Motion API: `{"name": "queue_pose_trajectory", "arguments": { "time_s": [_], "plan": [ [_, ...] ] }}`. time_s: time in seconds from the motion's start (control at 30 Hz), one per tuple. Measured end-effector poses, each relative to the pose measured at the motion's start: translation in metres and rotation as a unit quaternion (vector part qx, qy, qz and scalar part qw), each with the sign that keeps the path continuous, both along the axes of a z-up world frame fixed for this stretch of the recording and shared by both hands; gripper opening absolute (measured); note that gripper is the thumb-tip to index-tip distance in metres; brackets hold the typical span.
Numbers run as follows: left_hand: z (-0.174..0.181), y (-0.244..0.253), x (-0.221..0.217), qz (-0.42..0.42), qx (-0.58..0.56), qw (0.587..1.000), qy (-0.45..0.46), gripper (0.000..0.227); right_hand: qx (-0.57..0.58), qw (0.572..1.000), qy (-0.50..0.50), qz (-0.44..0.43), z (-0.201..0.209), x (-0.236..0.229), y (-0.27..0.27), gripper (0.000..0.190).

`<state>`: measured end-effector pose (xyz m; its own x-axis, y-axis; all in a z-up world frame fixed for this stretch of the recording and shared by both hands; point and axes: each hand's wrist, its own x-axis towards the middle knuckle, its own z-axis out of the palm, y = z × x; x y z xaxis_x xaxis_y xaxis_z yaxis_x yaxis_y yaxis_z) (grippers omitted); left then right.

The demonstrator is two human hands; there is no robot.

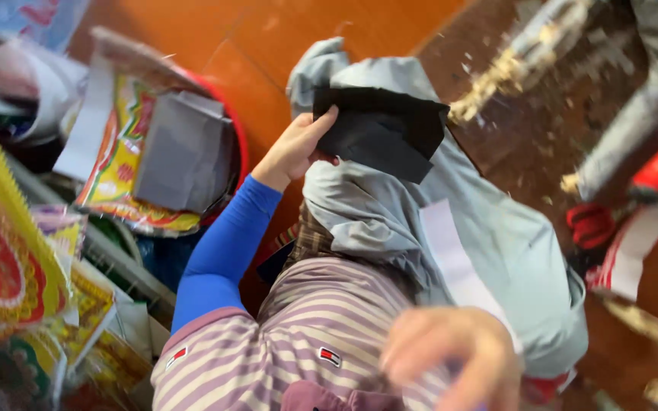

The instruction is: Wrapping the legs of paper-mâché animal figures with strips of colored paper.

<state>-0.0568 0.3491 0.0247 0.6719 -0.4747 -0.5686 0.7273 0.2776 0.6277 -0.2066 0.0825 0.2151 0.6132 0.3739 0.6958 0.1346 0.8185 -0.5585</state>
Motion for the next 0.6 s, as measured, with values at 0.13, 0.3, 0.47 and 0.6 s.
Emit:
{"name": "queue_pose_trajectory", "arguments": {
  "time_s": [0.13,0.3,0.47,0.6],
  "plan": [
    [0.015,-0.029,-0.014,-0.032,0.032,0.998,0.033,0.044,-0.079,0.985,-0.118,0.102,0.011,-0.010,-0.009,0.040],
    [0.012,-0.043,-0.035,-0.053,0.017,0.998,0.041,0.048,-0.033,0.988,-0.135,0.072,0.000,-0.017,-0.011,0.025],
    [0.025,-0.055,-0.045,-0.184,0.019,0.980,-0.079,0.053,-0.604,0.617,0.183,-0.470,-0.074,-0.015,-0.019,0.028],
    [0.025,-0.067,-0.044,-0.237,0.049,0.959,-0.150,0.054,-0.599,0.622,0.325,-0.384,-0.126,-0.022,-0.017,0.022]
  ]
}}
